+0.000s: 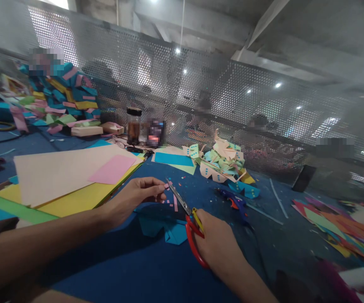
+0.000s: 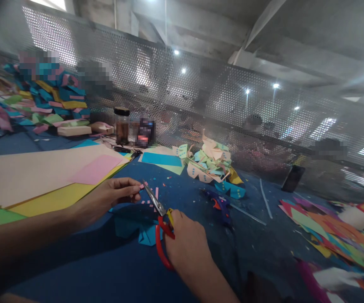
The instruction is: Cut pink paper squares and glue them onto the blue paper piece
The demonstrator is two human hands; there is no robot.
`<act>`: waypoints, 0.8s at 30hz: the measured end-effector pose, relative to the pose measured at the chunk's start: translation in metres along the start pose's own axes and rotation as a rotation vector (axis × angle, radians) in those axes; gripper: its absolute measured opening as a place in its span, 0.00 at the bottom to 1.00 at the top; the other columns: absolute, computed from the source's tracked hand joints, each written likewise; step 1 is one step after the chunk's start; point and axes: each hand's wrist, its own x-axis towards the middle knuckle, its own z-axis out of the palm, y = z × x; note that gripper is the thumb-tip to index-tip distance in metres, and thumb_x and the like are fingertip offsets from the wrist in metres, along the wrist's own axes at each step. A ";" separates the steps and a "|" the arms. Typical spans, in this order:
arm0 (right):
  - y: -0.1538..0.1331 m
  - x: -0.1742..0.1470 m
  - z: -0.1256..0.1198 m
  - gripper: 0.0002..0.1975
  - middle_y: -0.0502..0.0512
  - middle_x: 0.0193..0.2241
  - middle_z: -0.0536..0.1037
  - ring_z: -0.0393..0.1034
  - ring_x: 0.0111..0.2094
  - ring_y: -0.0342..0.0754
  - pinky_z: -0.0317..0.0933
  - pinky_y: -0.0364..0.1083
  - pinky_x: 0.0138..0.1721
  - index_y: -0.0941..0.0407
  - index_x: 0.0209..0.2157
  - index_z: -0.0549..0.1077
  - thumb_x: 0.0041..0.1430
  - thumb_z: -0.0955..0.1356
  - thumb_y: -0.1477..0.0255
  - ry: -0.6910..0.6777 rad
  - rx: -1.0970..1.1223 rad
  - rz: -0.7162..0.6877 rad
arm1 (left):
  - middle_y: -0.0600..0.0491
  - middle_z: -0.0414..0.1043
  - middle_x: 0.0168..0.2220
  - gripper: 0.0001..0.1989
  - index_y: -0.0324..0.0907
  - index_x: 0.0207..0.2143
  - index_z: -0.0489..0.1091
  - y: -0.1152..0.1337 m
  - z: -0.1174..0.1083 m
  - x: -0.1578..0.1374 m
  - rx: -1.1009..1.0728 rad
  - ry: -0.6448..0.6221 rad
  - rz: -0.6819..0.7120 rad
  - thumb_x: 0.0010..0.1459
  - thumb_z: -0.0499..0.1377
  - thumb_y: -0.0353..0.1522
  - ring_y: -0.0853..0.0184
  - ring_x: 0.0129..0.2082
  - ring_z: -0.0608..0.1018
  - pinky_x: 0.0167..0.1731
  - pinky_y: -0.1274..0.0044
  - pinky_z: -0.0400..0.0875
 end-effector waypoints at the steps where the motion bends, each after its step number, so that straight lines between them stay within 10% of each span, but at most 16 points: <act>1: 0.001 0.000 0.001 0.04 0.50 0.25 0.75 0.71 0.26 0.48 0.45 0.43 0.24 0.54 0.30 0.65 0.60 0.63 0.72 0.000 -0.003 0.001 | 0.52 0.76 0.30 0.11 0.42 0.32 0.76 0.000 0.000 0.000 0.002 0.000 0.001 0.53 0.65 0.40 0.68 0.32 0.74 0.36 0.76 0.65; 24: 0.002 0.000 0.002 0.05 0.51 0.37 0.75 0.73 0.29 0.48 0.43 0.45 0.25 0.53 0.39 0.67 0.61 0.63 0.71 0.061 -0.058 -0.036 | 0.53 0.76 0.30 0.10 0.42 0.32 0.76 -0.001 -0.001 0.001 -0.033 0.020 0.047 0.54 0.66 0.40 0.68 0.31 0.74 0.35 0.76 0.65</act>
